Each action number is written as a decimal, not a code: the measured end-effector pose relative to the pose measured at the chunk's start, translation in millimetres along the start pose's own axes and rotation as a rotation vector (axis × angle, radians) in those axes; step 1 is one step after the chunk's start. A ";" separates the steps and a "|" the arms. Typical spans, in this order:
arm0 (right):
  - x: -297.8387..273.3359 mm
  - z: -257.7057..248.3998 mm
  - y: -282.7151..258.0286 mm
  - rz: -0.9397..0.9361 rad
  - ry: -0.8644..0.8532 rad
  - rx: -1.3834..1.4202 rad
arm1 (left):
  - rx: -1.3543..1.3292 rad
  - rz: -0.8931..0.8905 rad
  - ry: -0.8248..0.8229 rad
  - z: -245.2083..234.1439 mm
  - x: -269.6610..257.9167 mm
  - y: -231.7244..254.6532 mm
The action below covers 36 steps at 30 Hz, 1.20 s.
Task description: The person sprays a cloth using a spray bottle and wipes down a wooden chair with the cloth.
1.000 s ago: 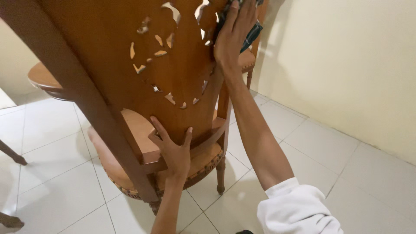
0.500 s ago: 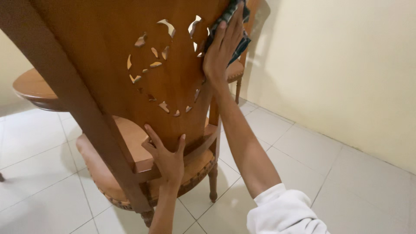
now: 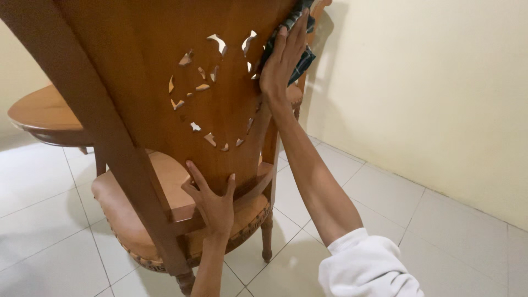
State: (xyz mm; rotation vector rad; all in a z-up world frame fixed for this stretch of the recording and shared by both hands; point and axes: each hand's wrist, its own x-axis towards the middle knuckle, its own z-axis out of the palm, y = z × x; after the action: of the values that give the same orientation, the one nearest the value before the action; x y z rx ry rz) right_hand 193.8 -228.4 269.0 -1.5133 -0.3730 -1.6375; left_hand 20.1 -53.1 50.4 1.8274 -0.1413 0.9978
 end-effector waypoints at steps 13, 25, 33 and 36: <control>-39.2 2.3 -94.6 -0.268 0.013 -0.149 | 0.029 -0.007 -0.004 -0.4 -0.3 0.6; -44.0 -11.4 -72.7 -0.397 -0.062 -0.188 | 0.032 -0.092 -0.023 3.5 2.3 1.6; -15.6 -11.6 -18.3 -0.117 0.023 -0.074 | 0.050 -0.028 -0.025 3.6 3.8 -0.5; -3.0 -2.0 -6.4 -0.008 0.043 -0.047 | 0.048 -0.099 -0.044 -0.2 3.0 2.0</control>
State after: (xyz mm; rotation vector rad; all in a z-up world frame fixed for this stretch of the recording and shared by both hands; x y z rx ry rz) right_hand 187.5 -224.9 267.9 -1.5102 -0.3193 -1.6931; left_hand 20.9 -52.9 53.9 1.8817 -0.0534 0.8987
